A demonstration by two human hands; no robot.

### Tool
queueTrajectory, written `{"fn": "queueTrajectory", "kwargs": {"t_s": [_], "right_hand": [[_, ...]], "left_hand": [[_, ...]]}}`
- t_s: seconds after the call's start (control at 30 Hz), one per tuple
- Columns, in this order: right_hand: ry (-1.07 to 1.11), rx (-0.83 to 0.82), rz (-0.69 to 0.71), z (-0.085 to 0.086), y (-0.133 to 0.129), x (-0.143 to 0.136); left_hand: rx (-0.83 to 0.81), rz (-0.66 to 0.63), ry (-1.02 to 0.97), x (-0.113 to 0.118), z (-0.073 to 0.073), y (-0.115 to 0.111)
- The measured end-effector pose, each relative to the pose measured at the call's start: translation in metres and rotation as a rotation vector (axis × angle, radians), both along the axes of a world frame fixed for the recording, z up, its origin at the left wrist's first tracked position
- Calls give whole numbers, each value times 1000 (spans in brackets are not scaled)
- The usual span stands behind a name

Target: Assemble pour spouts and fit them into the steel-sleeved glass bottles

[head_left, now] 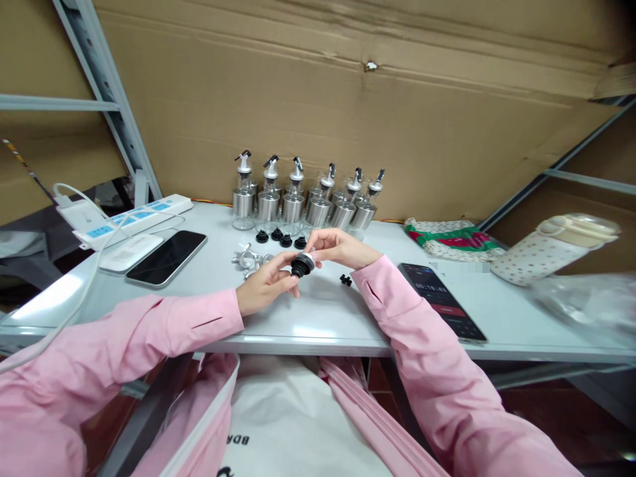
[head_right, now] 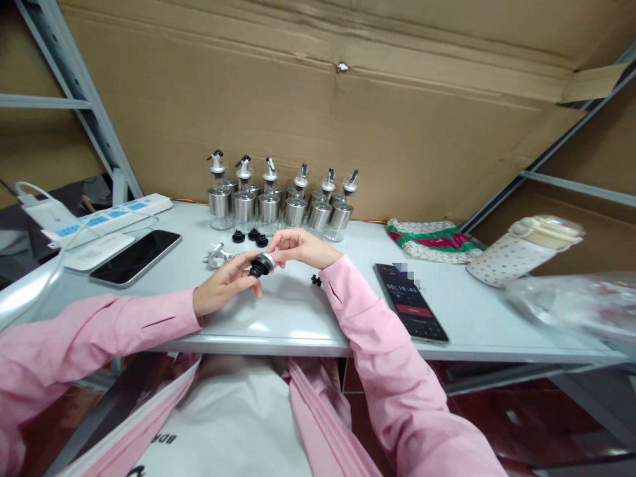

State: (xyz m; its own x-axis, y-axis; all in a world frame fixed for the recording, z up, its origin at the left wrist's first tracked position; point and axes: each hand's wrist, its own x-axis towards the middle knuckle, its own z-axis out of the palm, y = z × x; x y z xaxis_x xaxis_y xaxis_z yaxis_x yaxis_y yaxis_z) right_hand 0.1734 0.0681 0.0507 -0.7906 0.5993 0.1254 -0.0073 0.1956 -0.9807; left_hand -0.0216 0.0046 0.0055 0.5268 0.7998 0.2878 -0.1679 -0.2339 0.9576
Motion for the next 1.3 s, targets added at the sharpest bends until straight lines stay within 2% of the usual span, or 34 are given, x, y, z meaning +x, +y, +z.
{"fn": "queueTrajectory", "kwargs": {"t_s": [0.3, 0.93, 1.3], "right_hand": [[-50, 39, 43, -1, -2, -2], [24, 46, -63, -5, -6, -13], [-27, 98, -89, -7, -6, -13]], "left_hand": [[-30, -53, -35, 0, -1, 2], [82, 51, 19, -3, -2, 8], [59, 96, 47, -4, 6, 4]]}}
